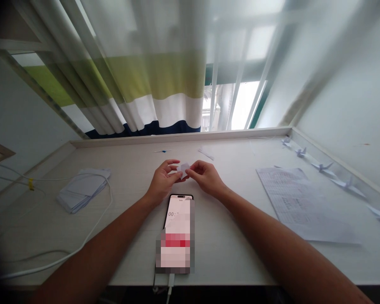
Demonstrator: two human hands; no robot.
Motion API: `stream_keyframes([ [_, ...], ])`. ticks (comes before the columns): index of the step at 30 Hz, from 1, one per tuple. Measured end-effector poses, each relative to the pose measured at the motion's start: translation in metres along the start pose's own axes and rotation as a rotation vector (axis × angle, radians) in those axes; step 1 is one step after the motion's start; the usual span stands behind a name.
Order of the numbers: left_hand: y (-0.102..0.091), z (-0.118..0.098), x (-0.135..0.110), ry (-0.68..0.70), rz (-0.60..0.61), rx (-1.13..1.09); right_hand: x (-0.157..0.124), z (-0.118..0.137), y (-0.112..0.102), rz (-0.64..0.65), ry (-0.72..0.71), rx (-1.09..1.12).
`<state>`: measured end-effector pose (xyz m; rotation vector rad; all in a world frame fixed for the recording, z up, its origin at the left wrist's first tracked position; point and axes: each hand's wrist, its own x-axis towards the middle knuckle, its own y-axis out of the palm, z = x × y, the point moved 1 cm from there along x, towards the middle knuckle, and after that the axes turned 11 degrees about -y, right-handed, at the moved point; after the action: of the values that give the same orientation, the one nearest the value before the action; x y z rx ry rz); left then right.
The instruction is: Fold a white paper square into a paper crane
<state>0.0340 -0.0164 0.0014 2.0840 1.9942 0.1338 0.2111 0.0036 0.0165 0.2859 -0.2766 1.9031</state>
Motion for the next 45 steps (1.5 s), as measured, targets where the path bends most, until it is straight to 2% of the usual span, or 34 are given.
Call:
stream_keyframes([
  [5,0.000,0.002,0.000,-0.043,0.003,0.082,-0.001,0.002,0.000,-0.072,-0.058,-0.098],
  [10,0.000,0.003,-0.001,0.028,-0.012,0.205,-0.001,0.002,0.004,-0.103,-0.077,-0.081],
  [12,-0.001,0.003,-0.001,0.055,-0.007,0.221,-0.001,-0.001,0.005,-0.064,-0.051,-0.070],
  [16,-0.002,0.000,-0.002,0.072,0.013,0.209,-0.002,-0.004,0.006,-0.006,-0.027,-0.043],
  [27,0.002,-0.009,-0.007,0.097,0.013,0.082,-0.002,0.000,0.010,-0.113,-0.008,0.214],
  [32,0.001,-0.009,-0.007,0.086,0.021,0.080,-0.001,0.001,0.008,-0.089,-0.060,0.171],
  [36,0.001,-0.008,-0.006,0.152,0.031,0.136,-0.002,0.003,0.008,-0.087,-0.117,0.122],
  [40,0.000,-0.006,-0.006,0.206,0.030,0.154,-0.004,0.007,0.009,-0.079,-0.128,0.134],
  [45,-0.005,-0.005,-0.004,0.200,0.007,0.179,-0.004,0.005,0.008,-0.093,-0.112,0.119],
])
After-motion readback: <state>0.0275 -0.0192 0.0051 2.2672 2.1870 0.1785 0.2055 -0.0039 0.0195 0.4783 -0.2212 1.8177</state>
